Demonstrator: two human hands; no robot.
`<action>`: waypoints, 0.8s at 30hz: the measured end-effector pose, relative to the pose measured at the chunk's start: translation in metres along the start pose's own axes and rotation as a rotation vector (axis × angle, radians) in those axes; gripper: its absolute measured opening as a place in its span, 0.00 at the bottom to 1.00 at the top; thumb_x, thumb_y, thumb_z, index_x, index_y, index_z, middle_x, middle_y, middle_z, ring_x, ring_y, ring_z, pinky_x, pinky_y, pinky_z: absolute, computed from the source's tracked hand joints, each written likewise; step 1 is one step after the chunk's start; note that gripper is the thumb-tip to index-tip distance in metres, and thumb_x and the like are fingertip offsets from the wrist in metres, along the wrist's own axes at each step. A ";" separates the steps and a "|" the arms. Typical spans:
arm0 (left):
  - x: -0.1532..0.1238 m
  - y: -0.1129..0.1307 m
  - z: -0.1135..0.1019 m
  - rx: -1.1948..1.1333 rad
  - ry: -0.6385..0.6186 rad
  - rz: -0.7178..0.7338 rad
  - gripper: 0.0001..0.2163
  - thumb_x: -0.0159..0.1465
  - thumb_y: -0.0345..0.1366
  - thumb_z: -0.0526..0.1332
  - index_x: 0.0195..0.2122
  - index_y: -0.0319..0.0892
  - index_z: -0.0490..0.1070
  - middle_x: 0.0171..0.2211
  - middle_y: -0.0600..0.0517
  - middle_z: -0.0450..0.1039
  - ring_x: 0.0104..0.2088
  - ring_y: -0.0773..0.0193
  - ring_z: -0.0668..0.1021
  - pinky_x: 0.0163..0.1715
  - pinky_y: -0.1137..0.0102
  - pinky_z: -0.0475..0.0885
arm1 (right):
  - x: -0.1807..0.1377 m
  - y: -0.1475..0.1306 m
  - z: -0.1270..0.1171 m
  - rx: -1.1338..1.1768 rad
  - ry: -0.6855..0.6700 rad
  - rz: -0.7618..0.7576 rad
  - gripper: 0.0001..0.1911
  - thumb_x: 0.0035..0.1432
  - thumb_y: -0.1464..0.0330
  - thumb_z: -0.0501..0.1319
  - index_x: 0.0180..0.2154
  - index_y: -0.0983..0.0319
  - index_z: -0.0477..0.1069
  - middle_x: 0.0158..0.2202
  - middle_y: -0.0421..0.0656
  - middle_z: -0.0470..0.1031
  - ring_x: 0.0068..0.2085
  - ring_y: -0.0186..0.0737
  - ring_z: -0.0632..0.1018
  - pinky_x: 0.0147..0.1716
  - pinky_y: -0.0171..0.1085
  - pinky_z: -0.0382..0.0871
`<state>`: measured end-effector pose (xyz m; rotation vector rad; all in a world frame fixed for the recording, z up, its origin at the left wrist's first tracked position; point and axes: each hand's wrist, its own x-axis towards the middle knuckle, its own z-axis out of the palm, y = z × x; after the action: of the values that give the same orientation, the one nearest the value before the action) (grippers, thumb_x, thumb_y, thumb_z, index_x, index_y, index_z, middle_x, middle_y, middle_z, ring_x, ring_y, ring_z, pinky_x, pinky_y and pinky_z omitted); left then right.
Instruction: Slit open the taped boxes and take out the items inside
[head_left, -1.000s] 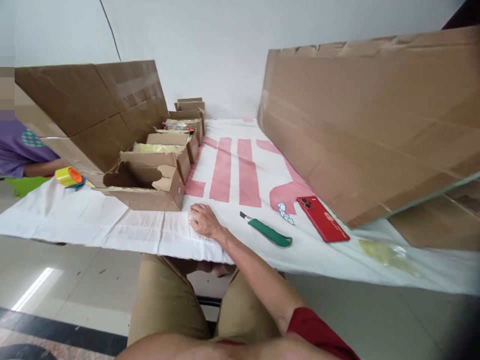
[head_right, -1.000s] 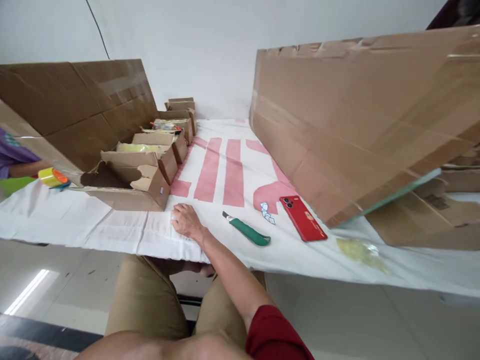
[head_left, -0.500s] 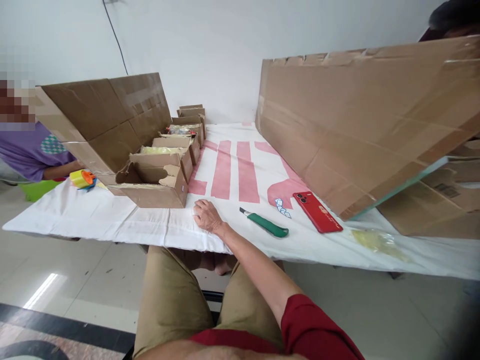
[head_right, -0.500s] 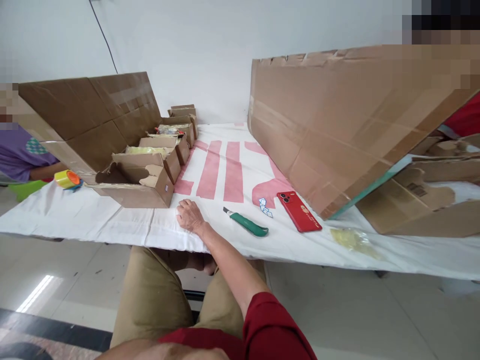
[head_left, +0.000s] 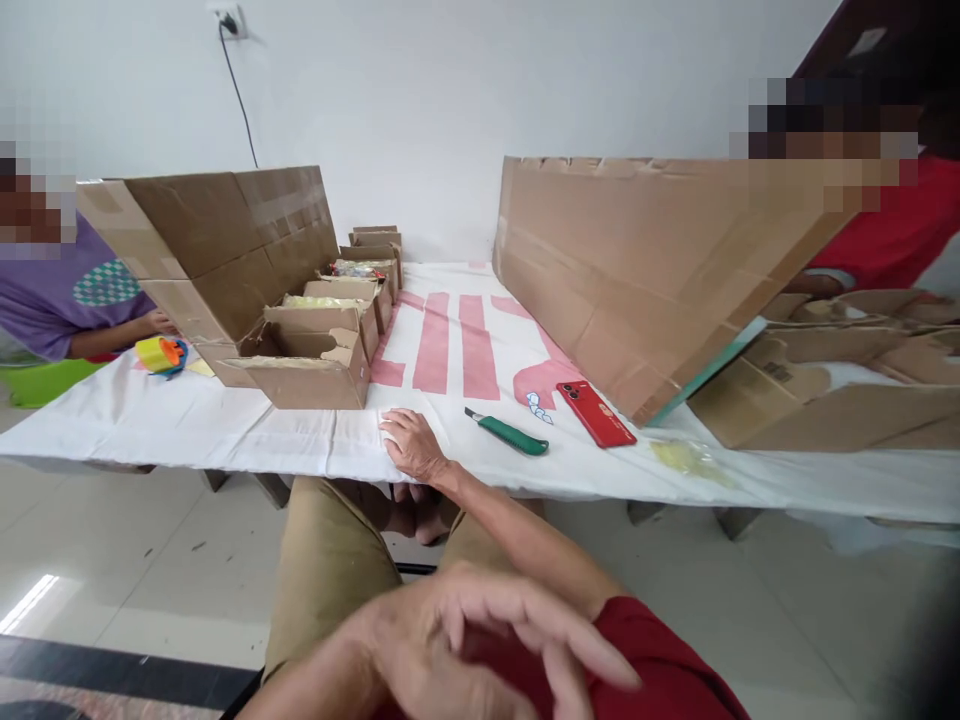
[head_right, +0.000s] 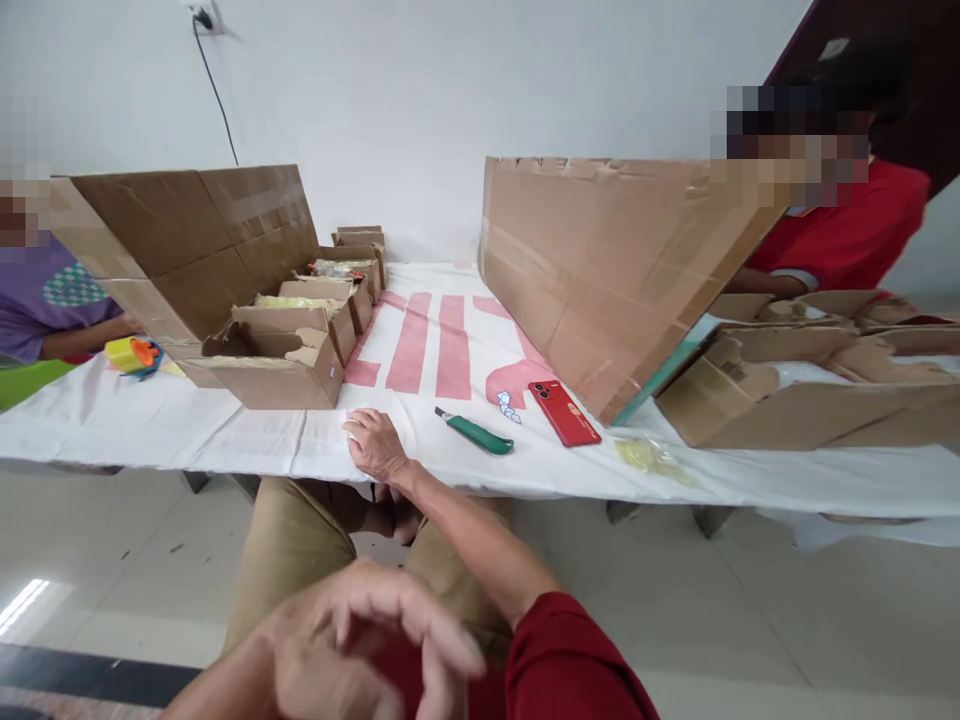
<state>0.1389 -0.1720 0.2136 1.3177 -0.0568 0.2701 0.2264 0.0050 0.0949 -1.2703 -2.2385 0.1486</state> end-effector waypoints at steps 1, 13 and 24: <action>-0.004 0.008 -0.010 0.168 0.126 0.020 0.25 0.67 0.46 0.61 0.63 0.42 0.73 0.39 0.44 0.82 0.42 0.54 0.84 0.46 0.63 0.77 | -0.009 -0.001 -0.005 -0.001 0.008 0.009 0.21 0.62 0.72 0.61 0.56 0.59 0.76 0.62 0.49 0.74 0.64 0.48 0.69 0.64 0.48 0.63; -0.053 -0.097 -0.200 1.341 1.222 -0.085 0.17 0.63 0.42 0.60 0.49 0.44 0.80 0.59 0.39 0.77 0.66 0.39 0.71 0.67 0.43 0.63 | -0.129 0.088 -0.109 -0.251 0.165 0.446 0.29 0.60 0.71 0.57 0.63 0.65 0.68 0.62 0.56 0.73 0.62 0.58 0.70 0.61 0.55 0.61; -0.074 -0.141 -0.185 1.423 1.214 0.010 0.16 0.68 0.43 0.60 0.54 0.50 0.79 0.60 0.44 0.77 0.64 0.44 0.75 0.68 0.47 0.59 | -0.201 0.119 -0.125 -0.365 0.150 0.677 0.23 0.64 0.66 0.55 0.58 0.62 0.73 0.65 0.52 0.71 0.64 0.52 0.71 0.62 0.49 0.63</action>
<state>0.0786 -0.0382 0.0190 2.2877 1.3767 1.2171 0.4613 -0.1167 0.0750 -2.1242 -1.6750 -0.1109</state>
